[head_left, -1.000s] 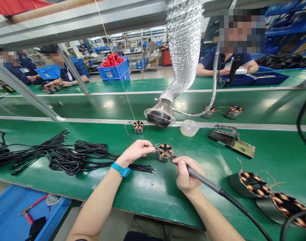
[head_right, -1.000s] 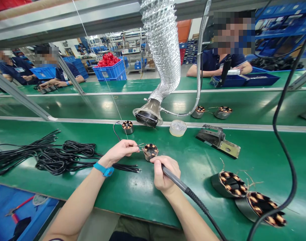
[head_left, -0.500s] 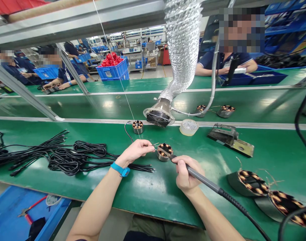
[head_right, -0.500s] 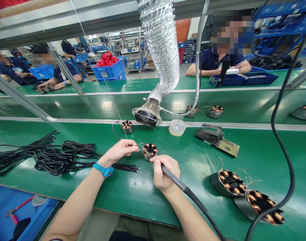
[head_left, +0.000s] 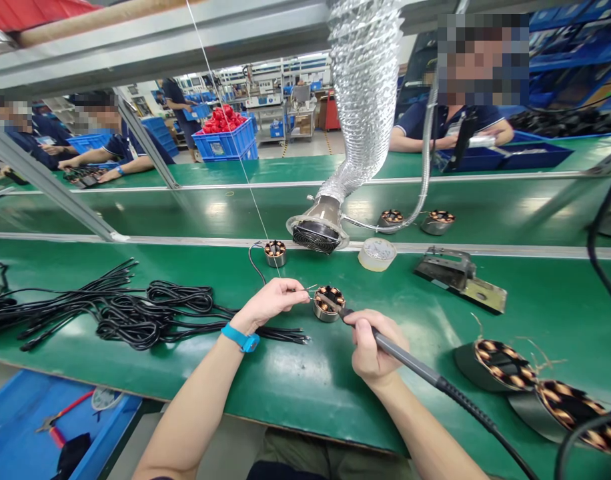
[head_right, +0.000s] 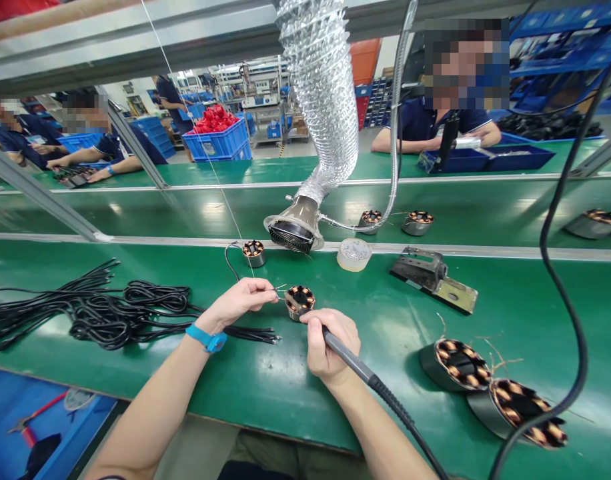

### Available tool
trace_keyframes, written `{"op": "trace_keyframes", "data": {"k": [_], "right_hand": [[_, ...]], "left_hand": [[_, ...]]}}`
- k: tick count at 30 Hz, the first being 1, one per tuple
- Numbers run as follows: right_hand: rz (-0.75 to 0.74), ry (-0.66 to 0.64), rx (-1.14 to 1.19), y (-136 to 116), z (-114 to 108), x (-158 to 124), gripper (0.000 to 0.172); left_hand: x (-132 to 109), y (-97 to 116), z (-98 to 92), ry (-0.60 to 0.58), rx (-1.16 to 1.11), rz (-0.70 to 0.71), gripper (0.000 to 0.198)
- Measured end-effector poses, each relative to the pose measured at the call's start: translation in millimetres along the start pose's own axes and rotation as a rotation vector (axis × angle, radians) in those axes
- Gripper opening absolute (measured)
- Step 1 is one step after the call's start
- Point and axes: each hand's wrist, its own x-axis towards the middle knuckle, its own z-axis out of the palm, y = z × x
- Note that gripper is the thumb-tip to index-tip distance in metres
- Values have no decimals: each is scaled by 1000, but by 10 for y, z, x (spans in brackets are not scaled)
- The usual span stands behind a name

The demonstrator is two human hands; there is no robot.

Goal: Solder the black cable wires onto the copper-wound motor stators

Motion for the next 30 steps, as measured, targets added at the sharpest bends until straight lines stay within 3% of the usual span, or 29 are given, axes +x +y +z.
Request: {"op": "trace_keyframes", "data": {"k": [10,18,24,30], "right_hand": [[-22,14,18,25,-30,31,17],[-55,8,15,-12,-30,59,18],[-50,7,18,-1,-31,51,18],[-49,17,21,-25,-22,61,18]], "left_hand": [[23,-50,-105,49,-62,-44,38],[58,-83,106,95,-13,4,39],[61,-85,25,68,-112,-29,41],[88,-112,102,270,-163,34,39]]}}
